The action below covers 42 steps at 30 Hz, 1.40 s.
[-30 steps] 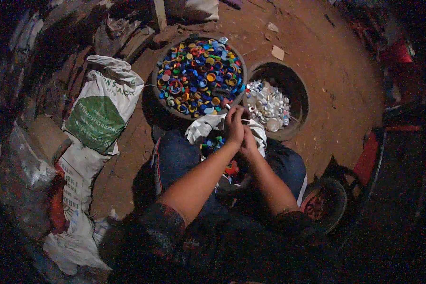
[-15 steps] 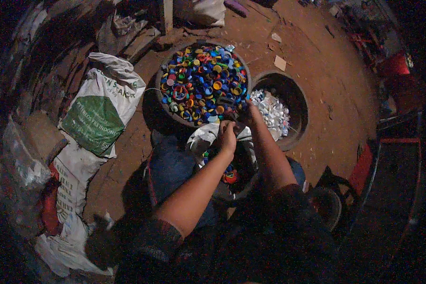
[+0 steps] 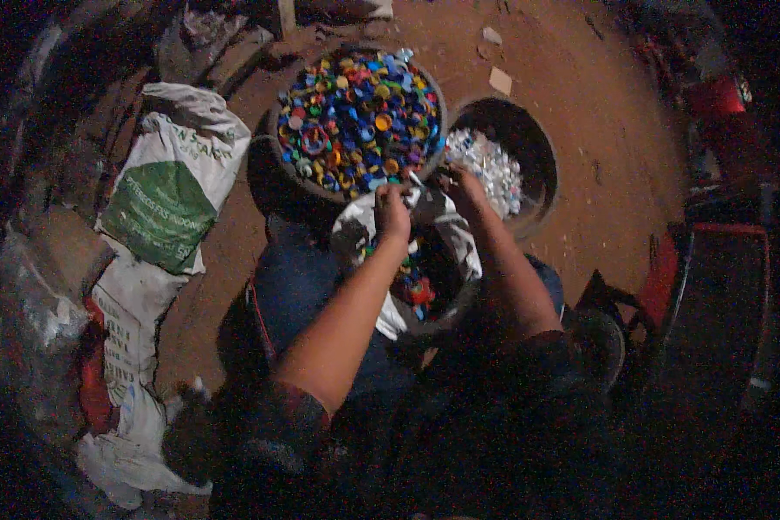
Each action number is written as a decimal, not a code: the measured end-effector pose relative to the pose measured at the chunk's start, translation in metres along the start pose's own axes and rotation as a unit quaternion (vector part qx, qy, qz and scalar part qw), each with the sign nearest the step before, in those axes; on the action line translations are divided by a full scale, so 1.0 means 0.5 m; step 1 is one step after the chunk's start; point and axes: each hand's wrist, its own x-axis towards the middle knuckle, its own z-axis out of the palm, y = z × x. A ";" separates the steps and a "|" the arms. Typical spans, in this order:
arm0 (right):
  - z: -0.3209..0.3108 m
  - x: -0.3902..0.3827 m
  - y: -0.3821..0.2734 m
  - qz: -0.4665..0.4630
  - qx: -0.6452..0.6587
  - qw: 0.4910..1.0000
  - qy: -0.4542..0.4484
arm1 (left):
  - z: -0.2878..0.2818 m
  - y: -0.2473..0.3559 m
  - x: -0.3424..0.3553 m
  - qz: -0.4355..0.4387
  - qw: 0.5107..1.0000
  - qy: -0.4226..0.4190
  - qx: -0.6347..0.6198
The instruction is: The person sits on the floor and sorts colorful plastic bottle caps from a white sack into a large bowl. They repeatedly scoop handfuls of caps from the sack and transfer them into the bowl, occasionally picking out individual caps to place in a separate container.
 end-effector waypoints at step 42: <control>0.066 -0.179 0.328 0.089 -0.698 0.675 -0.221 | -0.055 -0.057 0.050 0.084 0.935 -0.087 0.333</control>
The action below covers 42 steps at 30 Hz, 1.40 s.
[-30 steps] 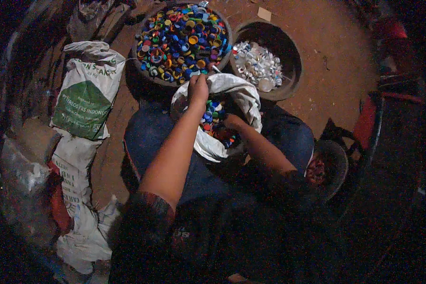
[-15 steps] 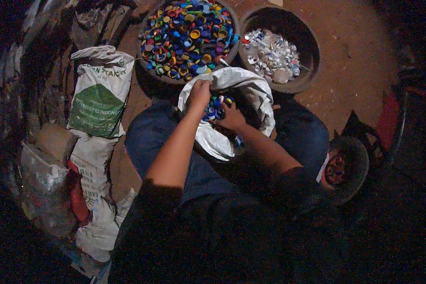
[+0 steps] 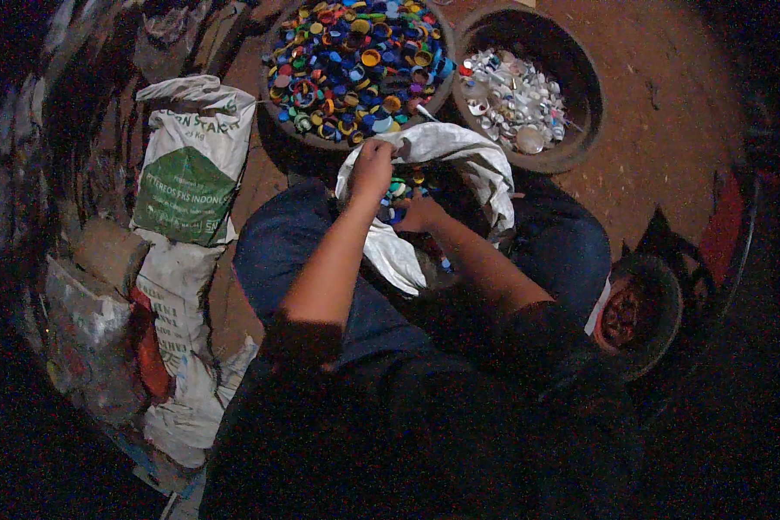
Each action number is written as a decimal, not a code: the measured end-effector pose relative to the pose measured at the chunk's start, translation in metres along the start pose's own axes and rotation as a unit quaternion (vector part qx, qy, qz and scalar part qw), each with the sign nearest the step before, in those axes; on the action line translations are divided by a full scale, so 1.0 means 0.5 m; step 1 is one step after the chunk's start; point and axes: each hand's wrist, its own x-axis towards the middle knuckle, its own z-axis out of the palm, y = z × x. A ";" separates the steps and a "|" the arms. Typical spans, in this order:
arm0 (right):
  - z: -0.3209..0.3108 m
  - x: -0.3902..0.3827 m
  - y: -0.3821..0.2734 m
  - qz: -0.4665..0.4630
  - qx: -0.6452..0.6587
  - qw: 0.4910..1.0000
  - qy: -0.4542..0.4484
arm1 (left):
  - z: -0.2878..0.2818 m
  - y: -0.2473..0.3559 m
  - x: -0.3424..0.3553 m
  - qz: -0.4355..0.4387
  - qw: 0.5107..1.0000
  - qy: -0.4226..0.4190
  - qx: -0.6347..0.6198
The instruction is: The person sits on the floor and sorts colorful plastic bottle caps from a white sack into a large bowl. They repeatedly scoop handfuls of caps from the sack and transfer them into the bowl, occasionally picking out individual caps to place in a separate container.
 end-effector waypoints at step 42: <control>-0.221 -0.358 0.068 -0.002 0.778 0.619 0.106 | 0.026 0.077 -0.064 0.130 0.927 -0.352 -0.021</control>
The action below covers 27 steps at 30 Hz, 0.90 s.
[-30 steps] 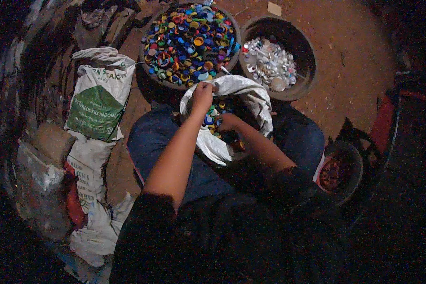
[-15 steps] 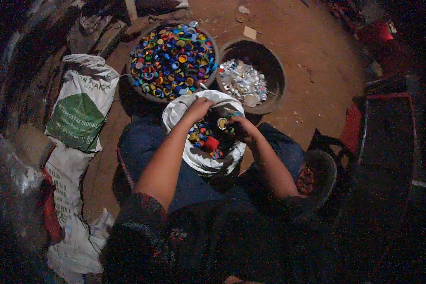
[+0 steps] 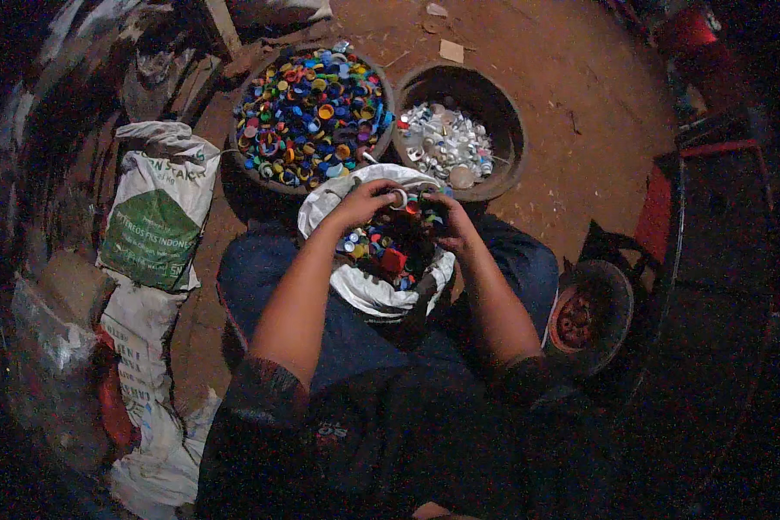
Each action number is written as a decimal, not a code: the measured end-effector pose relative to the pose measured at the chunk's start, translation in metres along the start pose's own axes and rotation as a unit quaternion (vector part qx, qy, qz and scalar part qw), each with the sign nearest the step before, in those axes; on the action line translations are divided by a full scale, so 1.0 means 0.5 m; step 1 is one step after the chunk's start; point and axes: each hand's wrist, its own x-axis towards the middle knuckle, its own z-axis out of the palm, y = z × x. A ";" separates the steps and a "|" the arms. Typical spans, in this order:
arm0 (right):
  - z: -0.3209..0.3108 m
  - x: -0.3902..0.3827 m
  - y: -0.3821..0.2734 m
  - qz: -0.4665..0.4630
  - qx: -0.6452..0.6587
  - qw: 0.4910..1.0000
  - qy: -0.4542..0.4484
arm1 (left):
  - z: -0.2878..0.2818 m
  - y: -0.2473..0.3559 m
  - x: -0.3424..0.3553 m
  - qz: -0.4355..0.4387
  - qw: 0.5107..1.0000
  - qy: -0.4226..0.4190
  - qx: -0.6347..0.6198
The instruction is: The person sits on the floor and sorts colorful plastic bottle caps from a white sack into a large bowl. They repeatedly scoop handfuls of caps from the sack and transfer them into the bowl, occasionally picking out individual caps to place in a separate container.
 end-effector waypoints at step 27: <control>0.007 0.077 0.004 -0.202 -0.356 0.879 -0.246 | -0.025 -0.031 0.013 -0.096 0.984 0.124 -0.081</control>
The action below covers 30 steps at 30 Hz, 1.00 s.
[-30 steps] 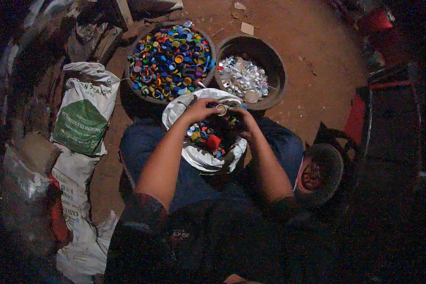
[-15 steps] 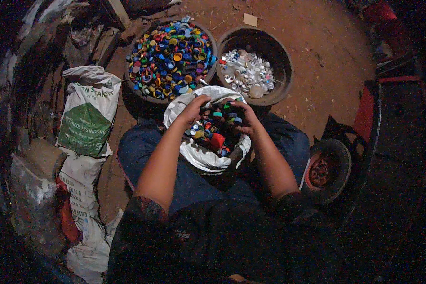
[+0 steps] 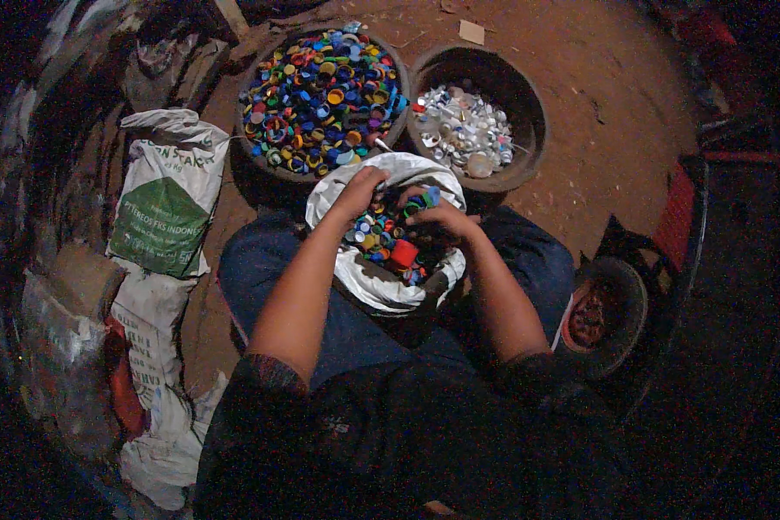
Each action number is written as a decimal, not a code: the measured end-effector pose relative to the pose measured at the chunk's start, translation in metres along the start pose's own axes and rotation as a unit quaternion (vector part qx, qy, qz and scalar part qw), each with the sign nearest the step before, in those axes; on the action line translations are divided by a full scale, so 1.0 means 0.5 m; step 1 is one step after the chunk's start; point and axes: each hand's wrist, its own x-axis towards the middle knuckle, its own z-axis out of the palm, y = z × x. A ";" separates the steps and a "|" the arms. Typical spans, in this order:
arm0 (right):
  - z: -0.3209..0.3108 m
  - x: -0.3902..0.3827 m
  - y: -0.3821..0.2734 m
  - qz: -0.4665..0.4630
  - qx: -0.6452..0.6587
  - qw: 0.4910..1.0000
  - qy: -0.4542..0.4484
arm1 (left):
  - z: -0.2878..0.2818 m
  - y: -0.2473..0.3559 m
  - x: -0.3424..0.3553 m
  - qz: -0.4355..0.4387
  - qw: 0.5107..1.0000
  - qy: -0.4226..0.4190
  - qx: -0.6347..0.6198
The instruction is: The person sits on the floor and sorts colorful plastic bottle caps from a white sack into a large bowl. They repeatedly scoop handfuls of caps from the sack and transfer them into the bowl, occasionally picking out individual caps to place in a separate container.
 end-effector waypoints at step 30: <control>-0.034 0.486 0.065 0.027 -0.276 0.924 0.263 | -0.026 0.025 0.026 0.070 0.855 0.317 -0.405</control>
